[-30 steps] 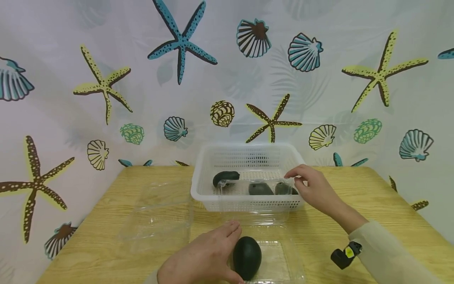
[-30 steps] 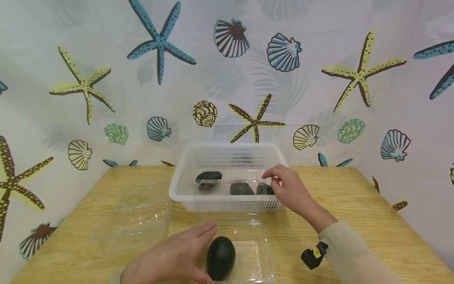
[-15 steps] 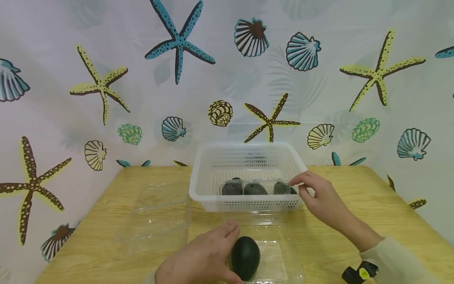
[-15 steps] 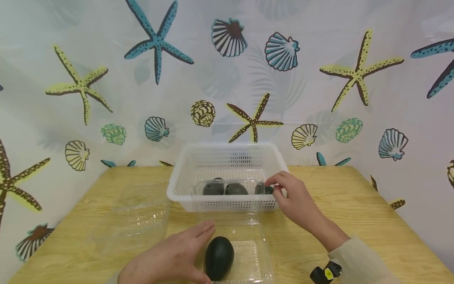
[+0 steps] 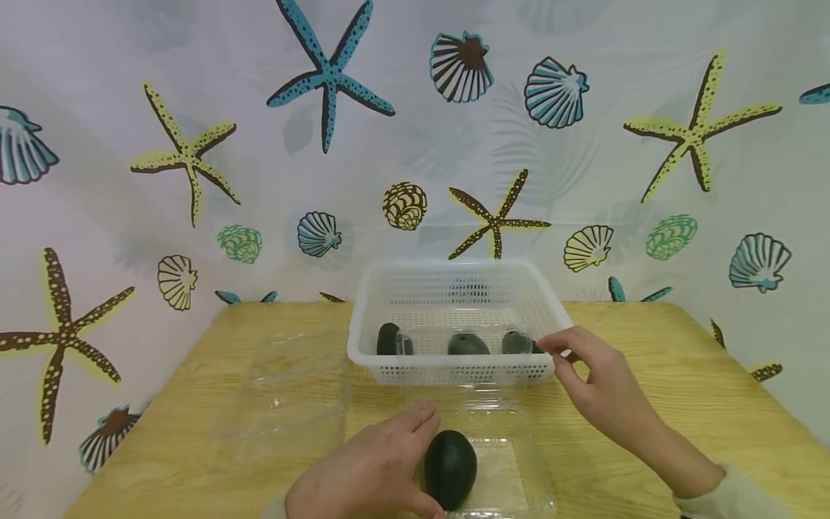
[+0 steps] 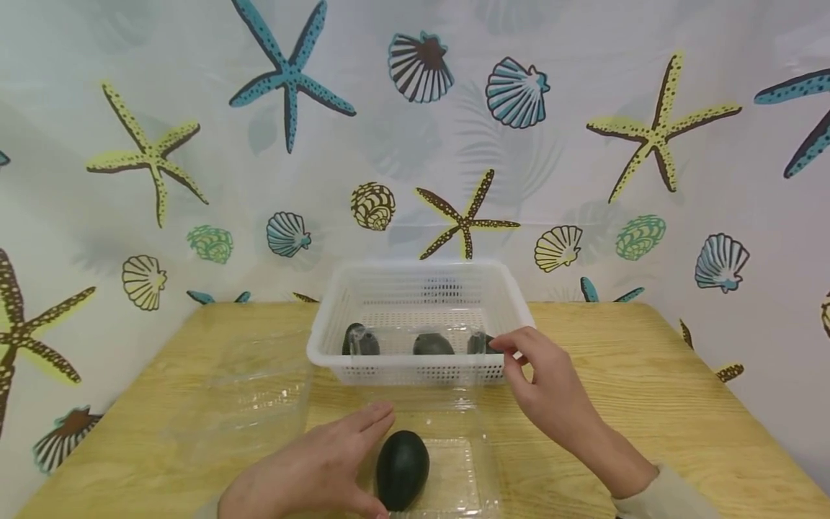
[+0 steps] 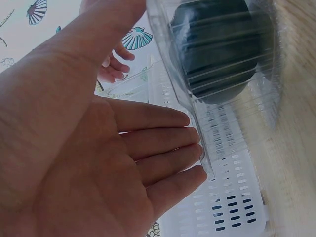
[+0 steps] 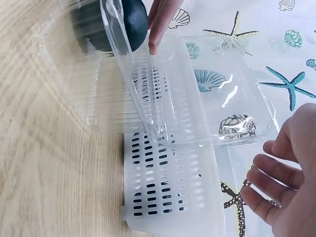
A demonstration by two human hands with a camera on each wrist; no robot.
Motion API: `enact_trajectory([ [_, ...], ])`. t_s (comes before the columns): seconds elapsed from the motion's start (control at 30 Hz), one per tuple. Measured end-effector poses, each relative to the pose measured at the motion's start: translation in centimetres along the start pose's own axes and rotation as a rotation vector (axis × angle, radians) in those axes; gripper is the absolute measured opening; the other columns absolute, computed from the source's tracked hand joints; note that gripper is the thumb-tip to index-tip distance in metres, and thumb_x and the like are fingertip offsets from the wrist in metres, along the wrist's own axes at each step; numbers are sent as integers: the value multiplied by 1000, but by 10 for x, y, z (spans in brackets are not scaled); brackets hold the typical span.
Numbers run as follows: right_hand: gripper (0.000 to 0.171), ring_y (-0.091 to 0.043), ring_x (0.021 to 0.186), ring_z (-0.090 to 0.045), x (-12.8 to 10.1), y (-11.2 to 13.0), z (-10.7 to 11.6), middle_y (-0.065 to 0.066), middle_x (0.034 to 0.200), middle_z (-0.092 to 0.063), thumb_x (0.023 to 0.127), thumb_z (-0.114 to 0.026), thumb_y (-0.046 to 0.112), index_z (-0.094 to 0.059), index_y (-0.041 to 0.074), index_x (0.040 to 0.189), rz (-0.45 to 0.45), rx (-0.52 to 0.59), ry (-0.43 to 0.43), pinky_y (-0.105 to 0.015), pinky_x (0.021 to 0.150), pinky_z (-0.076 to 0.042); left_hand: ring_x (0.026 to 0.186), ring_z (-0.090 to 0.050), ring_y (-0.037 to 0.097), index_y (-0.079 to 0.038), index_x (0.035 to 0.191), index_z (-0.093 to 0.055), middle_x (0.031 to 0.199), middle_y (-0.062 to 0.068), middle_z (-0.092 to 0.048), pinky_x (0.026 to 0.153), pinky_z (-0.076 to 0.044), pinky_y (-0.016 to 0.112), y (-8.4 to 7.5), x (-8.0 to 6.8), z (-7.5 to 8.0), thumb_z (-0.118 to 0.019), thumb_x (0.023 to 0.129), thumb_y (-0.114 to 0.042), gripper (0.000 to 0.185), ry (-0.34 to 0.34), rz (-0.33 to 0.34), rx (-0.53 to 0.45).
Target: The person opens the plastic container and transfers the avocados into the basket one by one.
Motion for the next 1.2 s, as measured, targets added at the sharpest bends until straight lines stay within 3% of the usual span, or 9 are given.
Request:
enact_trajectory([
  [0.37, 37, -4, 84, -59, -8, 18, -6, 6, 98, -67, 83, -60, -16, -69, 16, 99, 124, 67, 22, -10, 74, -47, 145, -39, 20, -5, 151, -35, 158, 9, -36, 115, -40, 35, 0, 2, 0, -77, 72, -65, 108, 41, 35, -17],
  [0.5, 41, -1, 87, -58, -13, 27, -17, 13, 102, -63, 83, -60, -15, -68, 21, 102, 164, 115, 92, -12, 74, -48, 146, -37, 21, -4, 152, -35, 159, 9, -35, 116, -40, 35, 1, -1, 0, -77, 71, -66, 110, 45, 53, -10],
  [0.77, 39, -8, 93, -60, -26, 36, -39, 10, 105, -61, 83, -66, -10, -66, 22, 105, 272, 178, 192, -15, 79, -50, 137, -47, 17, -7, 145, -42, 151, 6, -44, 109, -46, 32, 0, 1, 0, -78, 71, -65, 100, 12, 29, -12],
  [0.9, 35, -8, 97, -58, -30, 40, -48, 8, 108, -60, 84, -68, -5, -65, 20, 108, 318, 165, 240, -15, 86, -48, 141, -44, 18, -6, 148, -39, 155, 7, -41, 111, -45, 33, 0, 0, 0, -77, 72, -66, 104, 30, 38, -2],
  [1.0, 34, -7, 102, -57, -35, 40, -54, 7, 112, -59, 84, -71, 0, -65, 20, 111, 335, 138, 281, -15, 91, -47, 136, -48, 17, -7, 142, -44, 150, 5, -45, 109, -46, 31, 0, 2, 0, -78, 71, -66, 99, 4, 15, 10],
  [1.13, 32, -11, 106, -58, -41, 41, -61, 4, 117, -58, 85, -74, 7, -65, 19, 113, 382, 96, 344, -23, 90, -52, 133, -50, 15, -10, 136, -46, 146, 3, -47, 107, -48, 30, 0, 3, 1, -78, 70, -67, 93, -9, 2, 0],
  [1.2, 29, -12, 109, -57, -43, 41, -65, 4, 121, -57, 89, -72, 15, -64, 20, 117, 356, 95, 428, -27, 90, -54, 132, -50, 14, -10, 138, -46, 146, 3, -47, 106, -48, 30, 0, 3, 1, -78, 70, -66, 93, -3, 5, -4],
])
Point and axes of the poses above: each hand's wrist, its own x-axis towards the middle knuckle, its own z-axis out of the back of the hand, y = z × x, the point moved 3 cm from there along x, towards the middle knuckle
